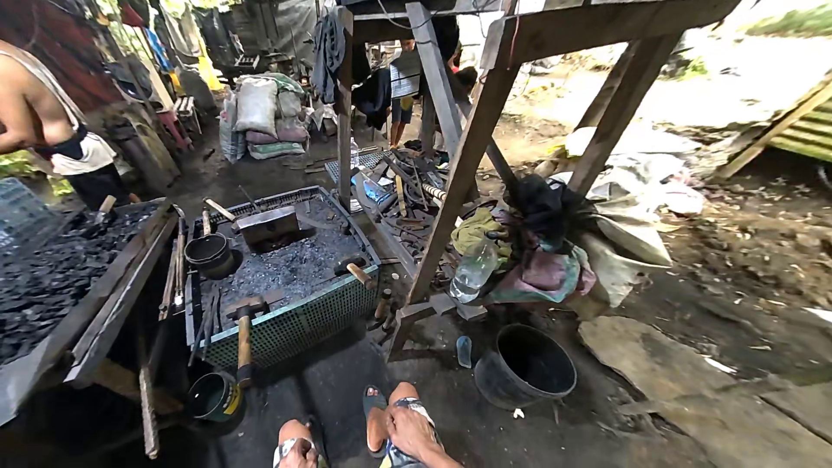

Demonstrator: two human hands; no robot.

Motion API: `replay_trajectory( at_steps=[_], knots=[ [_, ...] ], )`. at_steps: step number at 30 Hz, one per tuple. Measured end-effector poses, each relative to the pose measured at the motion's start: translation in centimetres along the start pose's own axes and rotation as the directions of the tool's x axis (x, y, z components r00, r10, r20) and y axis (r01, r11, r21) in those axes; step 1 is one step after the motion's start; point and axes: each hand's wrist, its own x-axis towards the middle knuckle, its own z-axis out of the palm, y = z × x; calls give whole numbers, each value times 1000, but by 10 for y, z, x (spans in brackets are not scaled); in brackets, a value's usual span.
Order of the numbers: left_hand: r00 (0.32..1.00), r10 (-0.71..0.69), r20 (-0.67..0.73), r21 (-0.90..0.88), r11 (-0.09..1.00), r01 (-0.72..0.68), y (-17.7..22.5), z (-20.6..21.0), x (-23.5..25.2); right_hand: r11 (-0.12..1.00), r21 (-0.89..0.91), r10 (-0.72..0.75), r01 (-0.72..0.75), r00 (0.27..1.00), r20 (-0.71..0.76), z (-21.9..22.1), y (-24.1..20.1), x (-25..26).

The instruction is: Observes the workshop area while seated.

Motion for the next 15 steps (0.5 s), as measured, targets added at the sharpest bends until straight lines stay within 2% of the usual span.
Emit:
replay_trajectory(
  at_steps=[15],
  knots=[
    [1000, 11, -11, -14, 1000, -11, -1, 1, 0, 1000, 6, -10, 10, 1000, 0, -5, -2, -3]
  ],
)
